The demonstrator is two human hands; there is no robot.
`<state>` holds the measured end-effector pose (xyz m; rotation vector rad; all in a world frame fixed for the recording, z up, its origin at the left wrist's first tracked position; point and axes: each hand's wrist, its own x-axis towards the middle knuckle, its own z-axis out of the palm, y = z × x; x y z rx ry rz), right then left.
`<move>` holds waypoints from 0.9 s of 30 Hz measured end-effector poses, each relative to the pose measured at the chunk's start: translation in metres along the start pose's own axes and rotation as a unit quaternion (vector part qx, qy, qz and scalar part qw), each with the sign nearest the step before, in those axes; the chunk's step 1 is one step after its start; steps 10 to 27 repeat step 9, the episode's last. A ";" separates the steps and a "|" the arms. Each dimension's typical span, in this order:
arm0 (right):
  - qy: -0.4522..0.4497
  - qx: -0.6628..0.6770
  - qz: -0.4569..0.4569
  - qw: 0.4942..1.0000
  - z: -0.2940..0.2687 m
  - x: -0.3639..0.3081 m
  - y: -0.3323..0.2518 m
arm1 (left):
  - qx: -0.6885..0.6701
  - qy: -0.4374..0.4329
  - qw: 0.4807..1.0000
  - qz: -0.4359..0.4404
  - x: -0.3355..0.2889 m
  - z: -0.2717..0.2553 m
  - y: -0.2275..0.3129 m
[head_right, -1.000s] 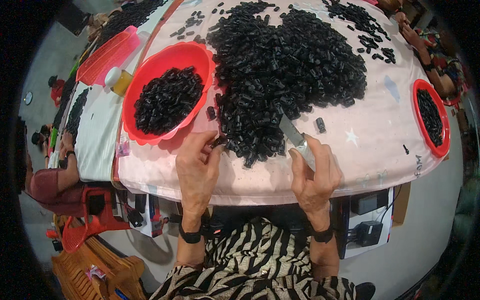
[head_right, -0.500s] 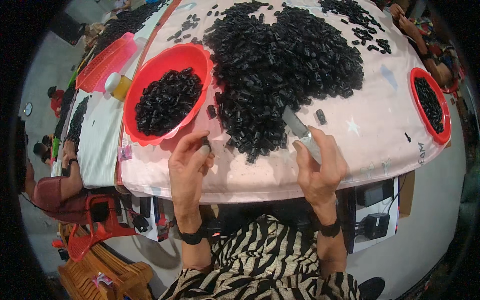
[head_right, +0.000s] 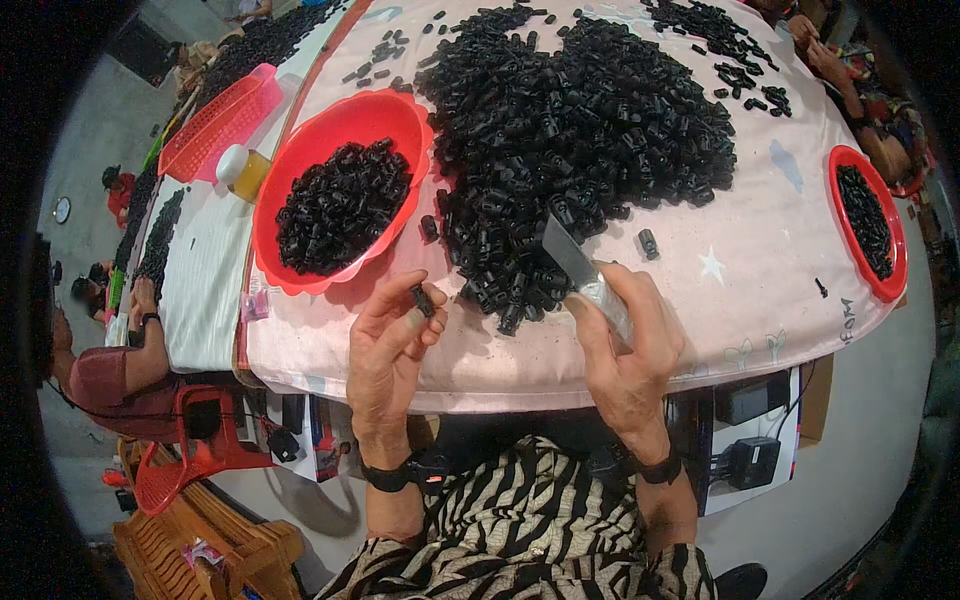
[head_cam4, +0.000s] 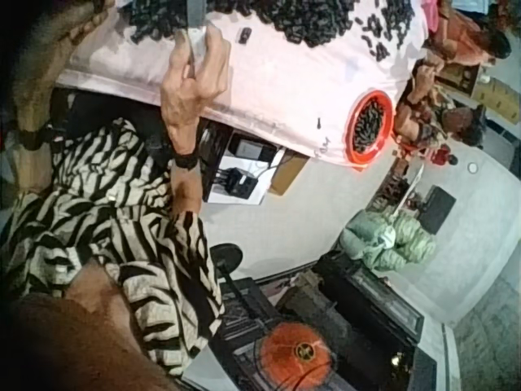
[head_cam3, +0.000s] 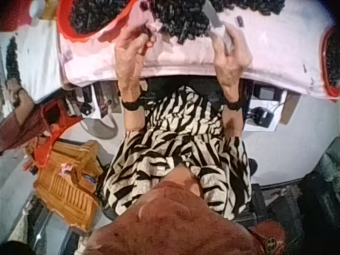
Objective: Trimming excess plastic from small black shoe components using a utility knife.
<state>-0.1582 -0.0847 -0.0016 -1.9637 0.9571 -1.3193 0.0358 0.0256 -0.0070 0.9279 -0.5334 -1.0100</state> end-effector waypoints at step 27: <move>0.006 0.020 -0.019 1.000 0.005 -0.004 0.009 | 0.006 0.007 1.000 -0.016 -0.001 -0.001 0.000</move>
